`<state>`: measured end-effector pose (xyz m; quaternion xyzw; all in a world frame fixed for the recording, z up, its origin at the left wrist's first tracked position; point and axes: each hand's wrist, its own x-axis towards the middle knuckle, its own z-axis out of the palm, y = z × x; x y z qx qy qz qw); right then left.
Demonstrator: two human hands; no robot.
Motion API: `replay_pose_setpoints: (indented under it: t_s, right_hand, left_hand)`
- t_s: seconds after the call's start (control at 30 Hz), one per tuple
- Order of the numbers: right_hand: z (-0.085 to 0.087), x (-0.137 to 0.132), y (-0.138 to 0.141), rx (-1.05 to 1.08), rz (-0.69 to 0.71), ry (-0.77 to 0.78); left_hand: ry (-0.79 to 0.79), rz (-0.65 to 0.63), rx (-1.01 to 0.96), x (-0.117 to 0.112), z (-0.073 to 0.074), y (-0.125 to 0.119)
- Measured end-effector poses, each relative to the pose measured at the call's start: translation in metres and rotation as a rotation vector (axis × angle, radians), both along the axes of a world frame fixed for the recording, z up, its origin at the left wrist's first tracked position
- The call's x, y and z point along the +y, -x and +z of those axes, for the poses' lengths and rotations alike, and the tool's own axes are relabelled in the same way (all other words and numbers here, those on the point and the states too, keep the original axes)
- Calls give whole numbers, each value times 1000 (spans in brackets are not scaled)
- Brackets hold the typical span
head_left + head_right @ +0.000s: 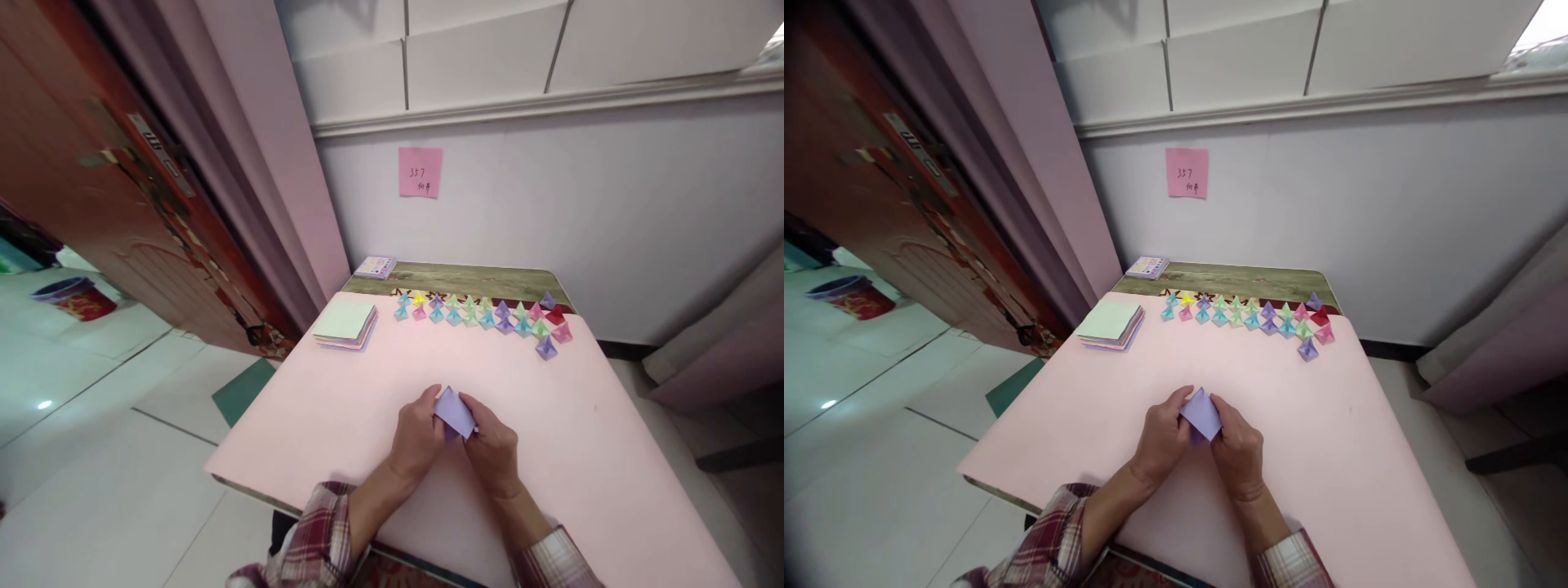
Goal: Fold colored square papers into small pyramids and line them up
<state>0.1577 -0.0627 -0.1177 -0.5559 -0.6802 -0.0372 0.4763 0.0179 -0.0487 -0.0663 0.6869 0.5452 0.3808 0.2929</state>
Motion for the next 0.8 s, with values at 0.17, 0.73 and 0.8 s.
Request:
replay_pose_setpoints:
  t_s: [0.17,0.73,0.8]
  right_hand:
    - [4,1,-3,67,77,7]
    - [14,-6,-1,76,172,-141]
    - [15,-6,-1,49,194,-164]
  left_hand:
    - [138,-20,-265,1,8,-2]
    - [147,100,-422,-4,-2,-8]
    - [189,84,-479,-4,-2,-9]
